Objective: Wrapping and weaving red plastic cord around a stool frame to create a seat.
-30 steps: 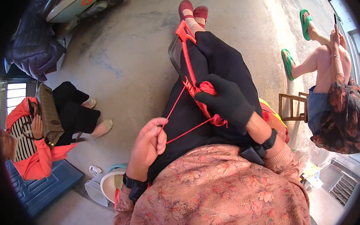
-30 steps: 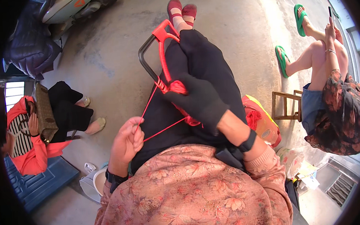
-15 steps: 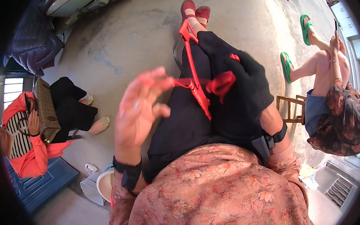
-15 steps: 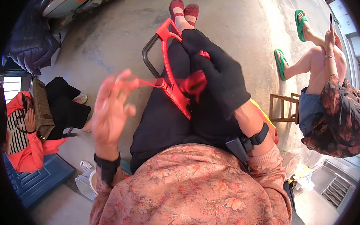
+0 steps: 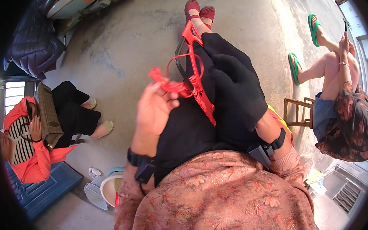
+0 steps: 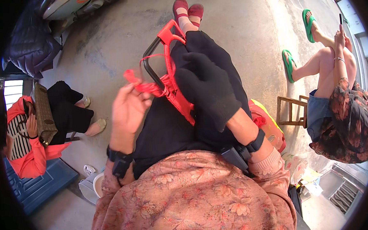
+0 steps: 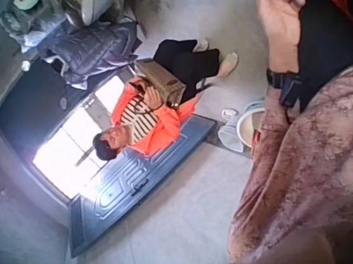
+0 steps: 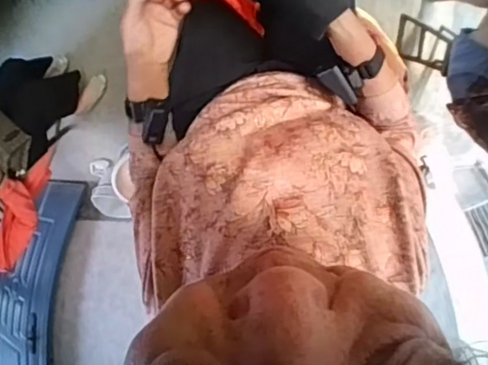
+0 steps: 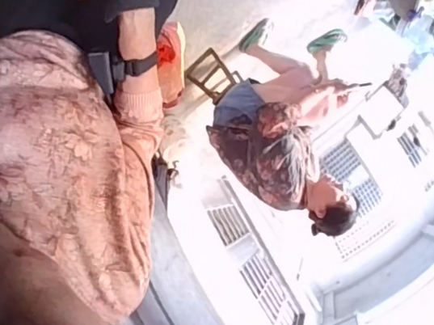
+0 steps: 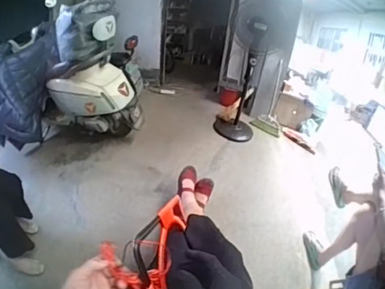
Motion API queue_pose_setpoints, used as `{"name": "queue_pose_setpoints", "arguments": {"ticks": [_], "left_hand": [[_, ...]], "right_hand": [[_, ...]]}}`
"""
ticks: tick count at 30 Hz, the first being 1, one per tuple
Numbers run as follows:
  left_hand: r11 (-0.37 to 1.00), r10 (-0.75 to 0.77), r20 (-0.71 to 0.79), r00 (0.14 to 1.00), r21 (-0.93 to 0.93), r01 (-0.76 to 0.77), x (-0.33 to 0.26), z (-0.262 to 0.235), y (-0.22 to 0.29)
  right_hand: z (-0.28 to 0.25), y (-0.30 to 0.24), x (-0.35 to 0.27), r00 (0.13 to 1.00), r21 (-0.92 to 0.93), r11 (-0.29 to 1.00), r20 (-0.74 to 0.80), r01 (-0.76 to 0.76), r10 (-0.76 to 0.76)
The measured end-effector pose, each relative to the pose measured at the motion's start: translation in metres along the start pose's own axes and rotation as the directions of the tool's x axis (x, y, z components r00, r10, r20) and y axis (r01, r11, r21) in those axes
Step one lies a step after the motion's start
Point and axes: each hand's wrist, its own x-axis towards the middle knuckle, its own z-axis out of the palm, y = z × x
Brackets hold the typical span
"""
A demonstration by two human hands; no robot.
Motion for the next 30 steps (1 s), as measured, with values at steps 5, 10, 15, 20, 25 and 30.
{"name": "queue_pose_setpoints", "arguments": {"ticks": [5, 10, 15, 20, 25, 30], "left_hand": [[0.994, 0.028, 0.325, 0.945, 0.088, -0.06, -0.075, 0.005, 0.034], [0.983, 0.038, 0.692, 0.721, 0.106, -0.153, -0.123, 0.013, 0.059], [0.622, 0.589, -0.001, 0.808, 0.639, -0.453, -0.101, -0.007, 0.062], [0.586, 0.237, 0.004, 0.971, 0.797, -0.147, -0.042, -0.005, 0.021], [0.121, 0.444, 0.263, 0.856, 0.93, -0.348, -0.008, 0.031, -0.047], [0.296, 0.331, 0.167, 0.929, 0.916, -0.27, 0.0, 0.02, -0.048]], "right_hand": [[0.01, -0.02, -0.007, 0.788, -0.712, 0.477, 0.176, 0.516, -0.589], [0.034, -0.027, -0.017, 0.512, -0.511, 0.188, 0.621, 0.839, -0.593], [0.003, -0.021, -0.047, 0.687, -0.217, 0.739, 0.595, 0.637, -0.417], [-0.01, -0.018, -0.067, 0.873, -0.109, 0.957, 0.446, 0.27, -0.196], [-0.009, -0.031, -0.08, 0.9, 0.054, 0.996, 0.427, 0.074, -0.09], [-0.024, -0.041, -0.071, 0.777, -0.034, 0.962, 0.597, 0.272, -0.198]]}}
